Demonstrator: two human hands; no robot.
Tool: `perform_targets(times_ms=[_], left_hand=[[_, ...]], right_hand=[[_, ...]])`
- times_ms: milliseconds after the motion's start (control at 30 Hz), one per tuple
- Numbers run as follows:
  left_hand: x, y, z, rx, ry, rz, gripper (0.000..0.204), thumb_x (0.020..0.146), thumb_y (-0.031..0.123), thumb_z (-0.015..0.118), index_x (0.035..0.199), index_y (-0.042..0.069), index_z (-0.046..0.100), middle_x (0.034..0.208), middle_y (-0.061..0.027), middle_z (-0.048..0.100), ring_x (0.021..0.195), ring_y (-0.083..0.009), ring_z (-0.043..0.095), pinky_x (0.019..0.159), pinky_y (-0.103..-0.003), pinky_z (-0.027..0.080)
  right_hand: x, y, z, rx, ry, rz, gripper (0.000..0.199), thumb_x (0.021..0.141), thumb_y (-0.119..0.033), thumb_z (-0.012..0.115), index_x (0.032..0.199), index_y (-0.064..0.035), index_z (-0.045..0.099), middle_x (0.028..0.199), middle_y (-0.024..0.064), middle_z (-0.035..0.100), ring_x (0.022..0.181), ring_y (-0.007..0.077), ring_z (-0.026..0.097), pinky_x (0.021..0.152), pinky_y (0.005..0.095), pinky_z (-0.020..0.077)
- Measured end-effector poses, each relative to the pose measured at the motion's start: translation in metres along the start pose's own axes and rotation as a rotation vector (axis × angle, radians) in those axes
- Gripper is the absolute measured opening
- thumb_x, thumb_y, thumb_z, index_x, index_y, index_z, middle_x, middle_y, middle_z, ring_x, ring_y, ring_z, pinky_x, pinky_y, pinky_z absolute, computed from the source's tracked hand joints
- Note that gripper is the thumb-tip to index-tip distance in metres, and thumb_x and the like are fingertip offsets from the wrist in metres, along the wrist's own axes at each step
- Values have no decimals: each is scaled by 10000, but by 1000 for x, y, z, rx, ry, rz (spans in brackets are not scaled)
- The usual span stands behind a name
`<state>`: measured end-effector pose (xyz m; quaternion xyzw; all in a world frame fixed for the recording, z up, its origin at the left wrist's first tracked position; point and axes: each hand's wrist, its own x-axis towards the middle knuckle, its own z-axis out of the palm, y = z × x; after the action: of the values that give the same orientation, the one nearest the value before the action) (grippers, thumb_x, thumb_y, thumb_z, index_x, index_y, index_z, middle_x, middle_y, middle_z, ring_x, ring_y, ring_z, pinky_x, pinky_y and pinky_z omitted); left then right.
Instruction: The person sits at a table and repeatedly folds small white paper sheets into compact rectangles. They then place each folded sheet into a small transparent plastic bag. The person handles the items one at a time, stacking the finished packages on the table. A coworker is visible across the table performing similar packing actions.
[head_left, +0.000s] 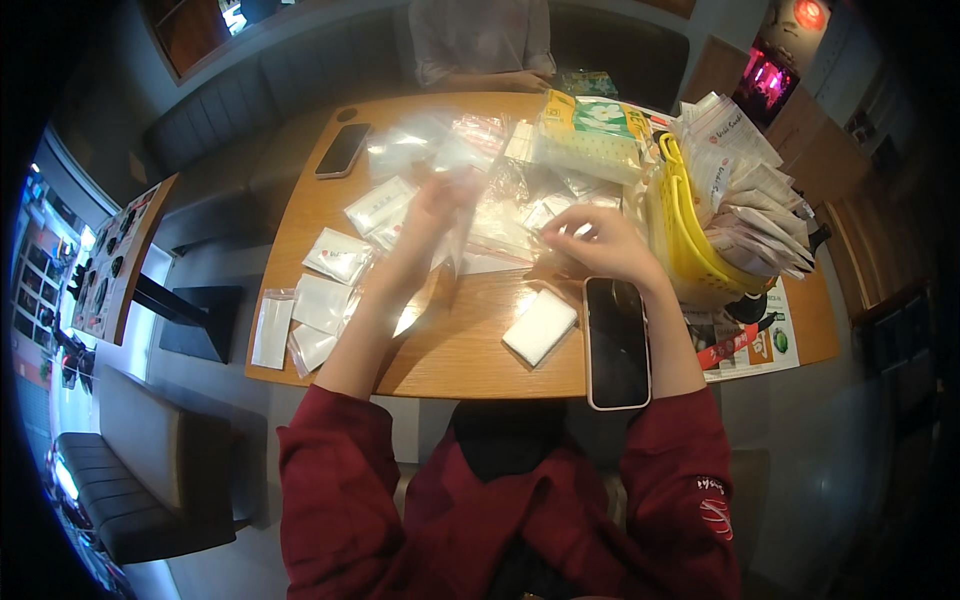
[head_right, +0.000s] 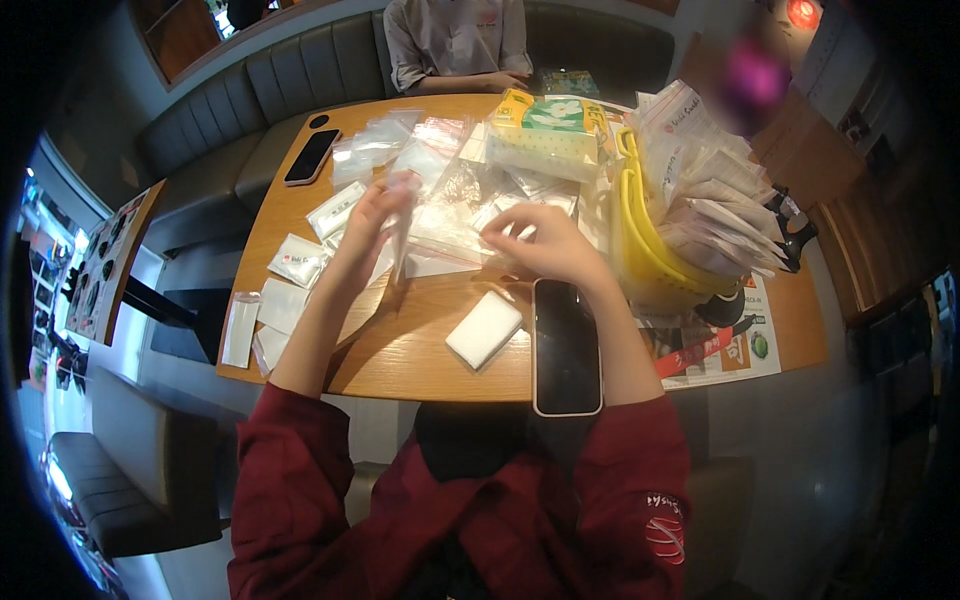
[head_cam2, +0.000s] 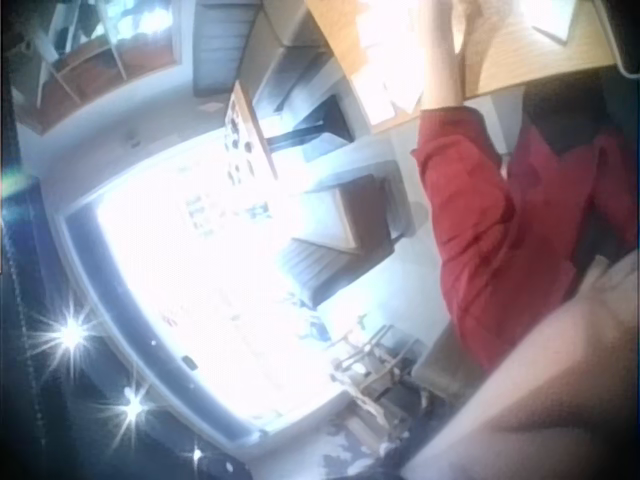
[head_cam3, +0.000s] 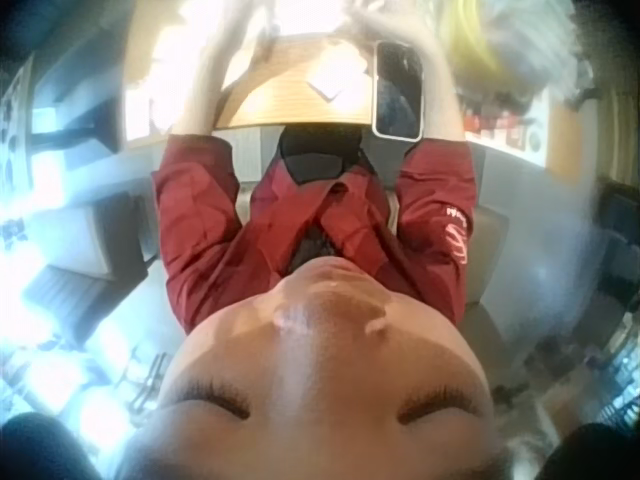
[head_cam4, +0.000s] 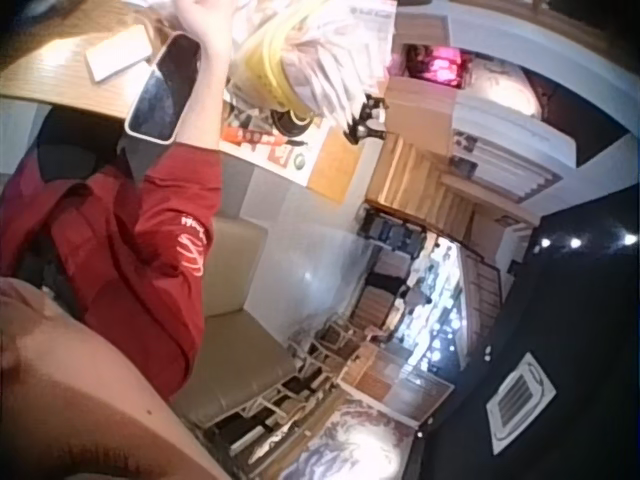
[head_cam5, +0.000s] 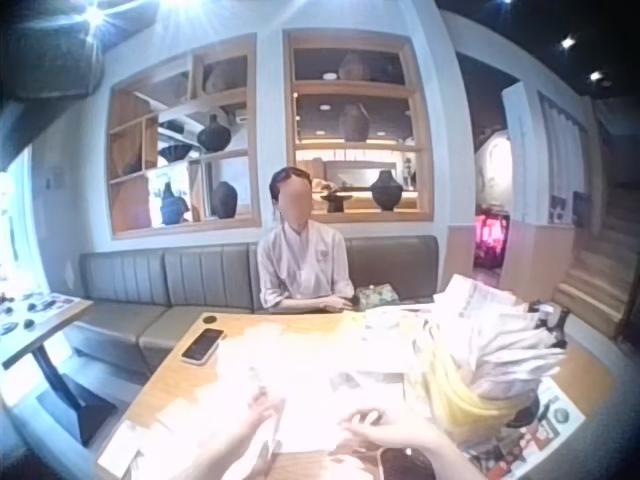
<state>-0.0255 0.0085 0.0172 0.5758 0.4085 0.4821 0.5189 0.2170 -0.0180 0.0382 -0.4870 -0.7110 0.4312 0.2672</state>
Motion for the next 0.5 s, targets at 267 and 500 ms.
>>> perform_targets(times_ms=[267,500], left_hand=[[3,12,-5,-426,-215,-208,928,723,715,530,1363,62,371,1351,-127,432,1268,-253,380,1061,-404,294],[-6,14,-8,-21,-756,-81,887,672,581,702,1311,20,452,1334,-120,463,1235,-217,420,1040,-365,303]], right_hand=[[-1,20,20,-362,-394,-345,347,679,-301,772,890,-72,621,861,75,615,822,204,588,741,292,457],[0,8,7,189,-60,-65,260,756,-223,724,868,-65,551,794,39,638,714,90,582,589,229,456]])
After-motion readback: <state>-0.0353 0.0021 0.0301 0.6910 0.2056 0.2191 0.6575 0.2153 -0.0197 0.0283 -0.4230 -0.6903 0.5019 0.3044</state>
